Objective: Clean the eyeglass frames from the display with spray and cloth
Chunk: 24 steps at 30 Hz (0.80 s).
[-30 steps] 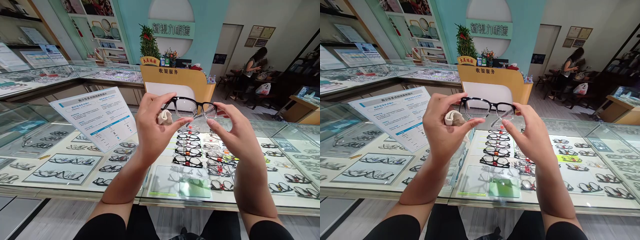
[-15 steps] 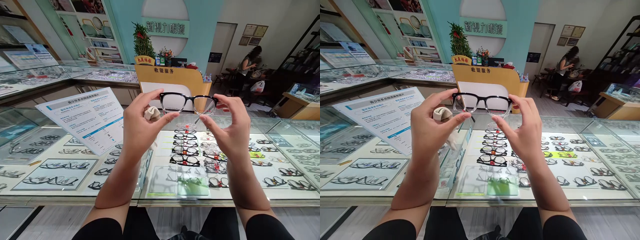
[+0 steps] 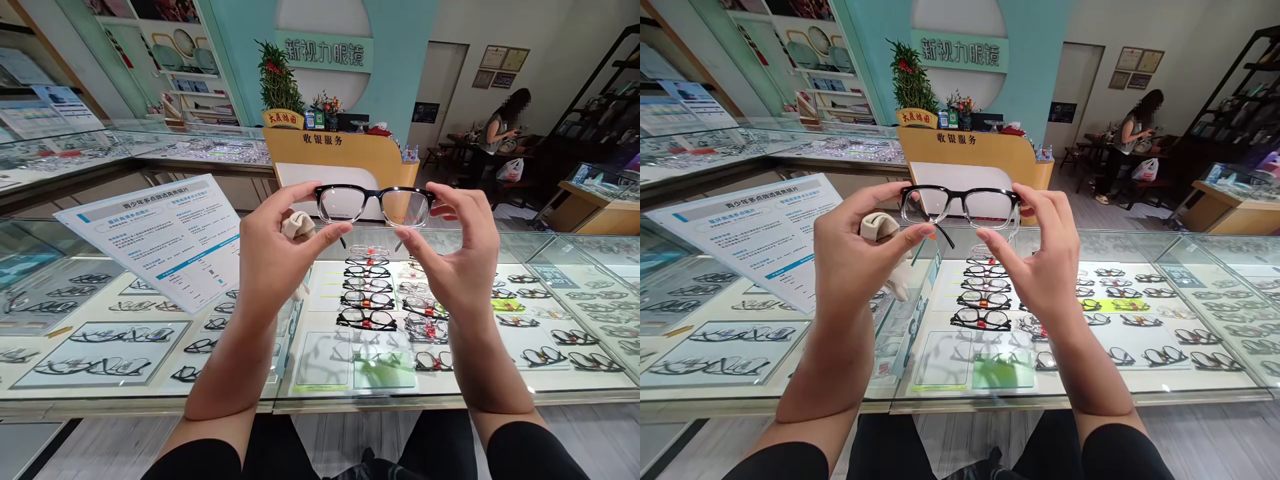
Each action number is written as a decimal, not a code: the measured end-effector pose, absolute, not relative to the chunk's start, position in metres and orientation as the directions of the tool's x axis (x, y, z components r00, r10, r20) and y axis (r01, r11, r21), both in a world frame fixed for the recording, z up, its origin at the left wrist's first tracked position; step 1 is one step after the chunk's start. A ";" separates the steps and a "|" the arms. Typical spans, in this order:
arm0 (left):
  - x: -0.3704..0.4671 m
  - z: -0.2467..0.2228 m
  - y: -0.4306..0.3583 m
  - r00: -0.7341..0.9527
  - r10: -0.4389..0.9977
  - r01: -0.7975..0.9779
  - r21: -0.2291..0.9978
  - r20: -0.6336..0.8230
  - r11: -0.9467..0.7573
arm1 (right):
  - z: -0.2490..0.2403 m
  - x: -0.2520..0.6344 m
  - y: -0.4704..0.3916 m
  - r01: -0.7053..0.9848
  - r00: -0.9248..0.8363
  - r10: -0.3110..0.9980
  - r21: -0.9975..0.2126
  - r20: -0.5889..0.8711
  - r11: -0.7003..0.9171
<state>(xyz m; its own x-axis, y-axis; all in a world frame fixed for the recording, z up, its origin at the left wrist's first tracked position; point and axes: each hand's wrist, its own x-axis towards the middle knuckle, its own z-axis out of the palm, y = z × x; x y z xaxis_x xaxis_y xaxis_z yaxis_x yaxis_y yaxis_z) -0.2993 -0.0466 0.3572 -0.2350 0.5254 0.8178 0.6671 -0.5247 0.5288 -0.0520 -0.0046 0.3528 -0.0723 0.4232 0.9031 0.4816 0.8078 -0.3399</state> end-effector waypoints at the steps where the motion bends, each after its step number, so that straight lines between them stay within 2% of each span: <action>1: -0.299 0.357 -0.047 -0.236 0.529 0.666 0.532 0.815 -0.523 | 0.353 -0.052 -0.004 0.464 -0.063 0.414 -0.341 0.908 0.818; 11: -0.300 0.357 -0.046 -0.229 0.538 0.654 0.538 0.811 -0.532 | 0.353 -0.052 -0.007 0.447 -0.062 0.435 -0.365 0.898 0.817; 16: -0.300 0.358 -0.047 -0.224 0.542 0.661 0.535 0.810 -0.526 | 0.352 -0.052 -0.005 0.428 -0.055 0.401 -0.341 0.914 0.837; 24: -0.297 0.356 -0.048 -0.237 0.450 0.712 0.470 0.861 -0.522 | 0.352 -0.050 -0.004 0.522 -0.115 0.481 -0.359 0.869 0.774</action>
